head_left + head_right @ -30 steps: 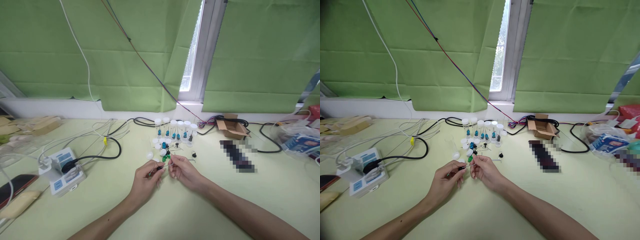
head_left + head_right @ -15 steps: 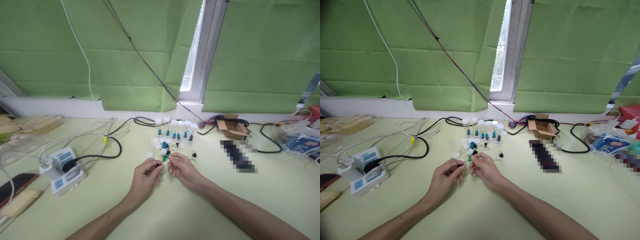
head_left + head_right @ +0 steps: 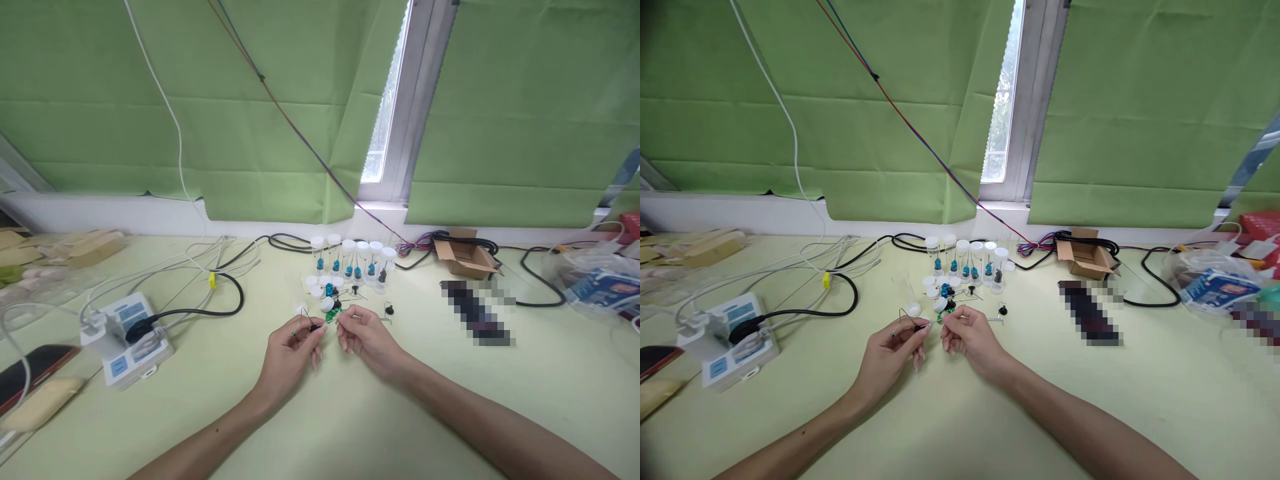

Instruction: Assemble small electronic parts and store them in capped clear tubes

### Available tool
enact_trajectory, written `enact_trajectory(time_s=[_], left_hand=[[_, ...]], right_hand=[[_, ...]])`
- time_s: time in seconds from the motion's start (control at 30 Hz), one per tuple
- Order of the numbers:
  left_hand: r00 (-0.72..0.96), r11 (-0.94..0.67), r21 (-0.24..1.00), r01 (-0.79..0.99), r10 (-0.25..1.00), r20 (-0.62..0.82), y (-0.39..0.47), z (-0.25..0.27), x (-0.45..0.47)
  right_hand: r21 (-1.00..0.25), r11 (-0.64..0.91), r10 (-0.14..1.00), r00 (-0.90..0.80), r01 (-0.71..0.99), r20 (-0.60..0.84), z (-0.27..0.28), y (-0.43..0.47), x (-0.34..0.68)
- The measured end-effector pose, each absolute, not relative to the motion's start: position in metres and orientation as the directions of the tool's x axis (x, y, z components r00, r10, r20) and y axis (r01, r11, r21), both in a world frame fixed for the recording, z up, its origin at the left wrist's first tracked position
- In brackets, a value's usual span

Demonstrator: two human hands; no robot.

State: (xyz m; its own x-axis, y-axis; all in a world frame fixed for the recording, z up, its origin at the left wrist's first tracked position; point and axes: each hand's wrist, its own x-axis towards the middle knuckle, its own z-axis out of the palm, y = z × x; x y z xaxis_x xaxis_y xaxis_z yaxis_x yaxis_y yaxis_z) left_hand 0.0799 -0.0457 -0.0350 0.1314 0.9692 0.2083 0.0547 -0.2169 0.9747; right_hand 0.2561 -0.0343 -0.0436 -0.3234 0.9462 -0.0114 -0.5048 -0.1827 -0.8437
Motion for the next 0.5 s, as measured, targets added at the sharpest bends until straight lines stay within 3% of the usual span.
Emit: enact_trajectory(time_s=[0.5], left_hand=[[0.165, -0.324, 0.939, 0.112, 0.938, 0.304, -0.047, -0.032, 0.080]], right_hand=[[-0.852, -0.276, 0.936, -0.324, -0.445, -0.133, -0.031, -0.038, 0.255]])
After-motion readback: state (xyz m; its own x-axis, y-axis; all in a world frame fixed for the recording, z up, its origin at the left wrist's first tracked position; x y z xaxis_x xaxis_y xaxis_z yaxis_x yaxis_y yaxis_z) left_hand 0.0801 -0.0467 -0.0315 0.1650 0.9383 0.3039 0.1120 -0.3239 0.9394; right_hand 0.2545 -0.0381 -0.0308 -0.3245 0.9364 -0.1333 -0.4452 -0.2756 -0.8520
